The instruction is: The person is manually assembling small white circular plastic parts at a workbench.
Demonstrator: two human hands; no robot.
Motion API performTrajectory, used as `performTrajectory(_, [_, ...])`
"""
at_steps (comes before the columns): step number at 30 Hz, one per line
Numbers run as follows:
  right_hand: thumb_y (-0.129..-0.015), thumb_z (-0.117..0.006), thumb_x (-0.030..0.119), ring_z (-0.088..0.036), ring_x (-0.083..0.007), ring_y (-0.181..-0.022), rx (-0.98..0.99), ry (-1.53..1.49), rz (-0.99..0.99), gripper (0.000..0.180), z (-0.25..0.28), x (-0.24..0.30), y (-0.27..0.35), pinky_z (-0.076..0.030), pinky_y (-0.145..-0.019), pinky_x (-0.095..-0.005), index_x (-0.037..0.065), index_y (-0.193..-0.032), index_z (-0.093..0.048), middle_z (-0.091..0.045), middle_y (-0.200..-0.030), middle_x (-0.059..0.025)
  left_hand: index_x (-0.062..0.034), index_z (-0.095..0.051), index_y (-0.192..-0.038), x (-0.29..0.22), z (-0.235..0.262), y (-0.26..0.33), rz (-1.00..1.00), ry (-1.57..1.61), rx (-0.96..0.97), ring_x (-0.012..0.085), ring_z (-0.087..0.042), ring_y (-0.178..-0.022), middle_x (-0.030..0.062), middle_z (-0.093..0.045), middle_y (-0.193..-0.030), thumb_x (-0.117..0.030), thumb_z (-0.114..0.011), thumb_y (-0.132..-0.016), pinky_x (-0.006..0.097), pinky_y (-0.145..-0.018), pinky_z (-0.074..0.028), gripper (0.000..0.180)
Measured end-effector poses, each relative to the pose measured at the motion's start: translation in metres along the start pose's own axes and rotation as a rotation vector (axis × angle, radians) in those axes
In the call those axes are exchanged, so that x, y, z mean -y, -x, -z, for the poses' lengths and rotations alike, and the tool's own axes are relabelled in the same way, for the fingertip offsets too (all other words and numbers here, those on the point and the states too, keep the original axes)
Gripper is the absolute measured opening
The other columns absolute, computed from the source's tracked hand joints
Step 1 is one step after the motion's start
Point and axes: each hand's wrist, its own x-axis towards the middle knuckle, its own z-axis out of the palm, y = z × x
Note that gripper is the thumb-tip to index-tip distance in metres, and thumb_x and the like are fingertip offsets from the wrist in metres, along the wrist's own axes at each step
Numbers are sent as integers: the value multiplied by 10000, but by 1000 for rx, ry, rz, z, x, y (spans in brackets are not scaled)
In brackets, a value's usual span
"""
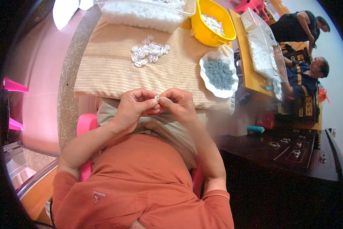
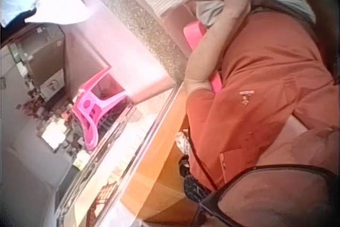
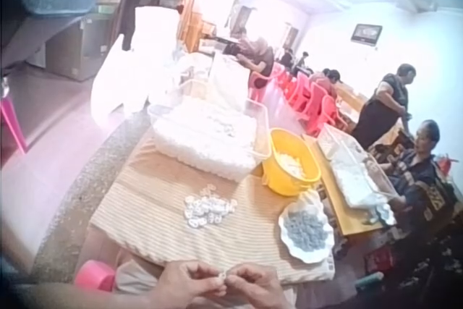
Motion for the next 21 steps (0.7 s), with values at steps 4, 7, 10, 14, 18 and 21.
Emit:
performTrajectory(4, [-909, -616, 21, -635, -102, -720, -12, -20, -11, 88, -2, 0, -1, -540, -659, -236, -53, -946, -646, -678, -816, -69, 32, -597, -1039, -2, 0, -3, 29, -1, -18, 168, -679, -820, 114, -674, -927, -15, -624, -887, 298, -744, -596, 162])
performTrajectory(7, [-914, -609, 20, -638, -108, -730, -11, -46, 3, 102, -3, 0, -2, -541, -664, -237, -56, -969, -649, -681, -839, -75, 22, -607, -1019, -6, 1, -4, 40, 43, -23, 125, -661, -755, 88, -676, -887, -43, -655, -882, 228, -668, -564, 160])
performTrajectory(10, [-917, -603, 17, -644, -117, -746, -11, -45, 14, 113, 0, 0, -2, -546, -676, -242, -61, -985, -649, -683, -866, -84, 17, -607, -1021, -8, 0, -4, 66, 62, -24, 126, -663, -754, 84, -675, -886, -41, -654, -881, 224, -661, -561, 159])
performTrajectory(14, [-920, -601, 19, -654, -128, -778, -7, -107, 9, 121, 1, -1, -2, -562, -711, -255, -66, -998, -640, -683, -895, -96, 13, -606, -1025, -9, 1, -5, 72, 72, -22, 127, -664, -752, 82, -675, -884, -36, -654, -879, 223, -663, -563, 161])
performTrajectory(18, [-923, -602, 25, -657, -131, -801, 15, -104, -14, 125, 3, -4, -2, -568, -731, -263, -58, -1011, -632, -683, -898, -93, 13, -607, -1021, -7, 2, -6, 72, 81, -18, 127, -664, -754, 82, -675, -888, -28, -657, -875, 222, -674, -567, 160])
performTrajectory(21, [-926, -601, 33, -651, -122, -801, 11, -103, -25, 116, 3, -4, -2, -562, -730, -256, -47, -1005, -625, -680, -885, -83, 14, -607, -1019, -8, 2, -5, 74, 85, -20, 126, -664, -759, 82, -673, -892, -27, -659, -873, 223, -680, -568, 160])
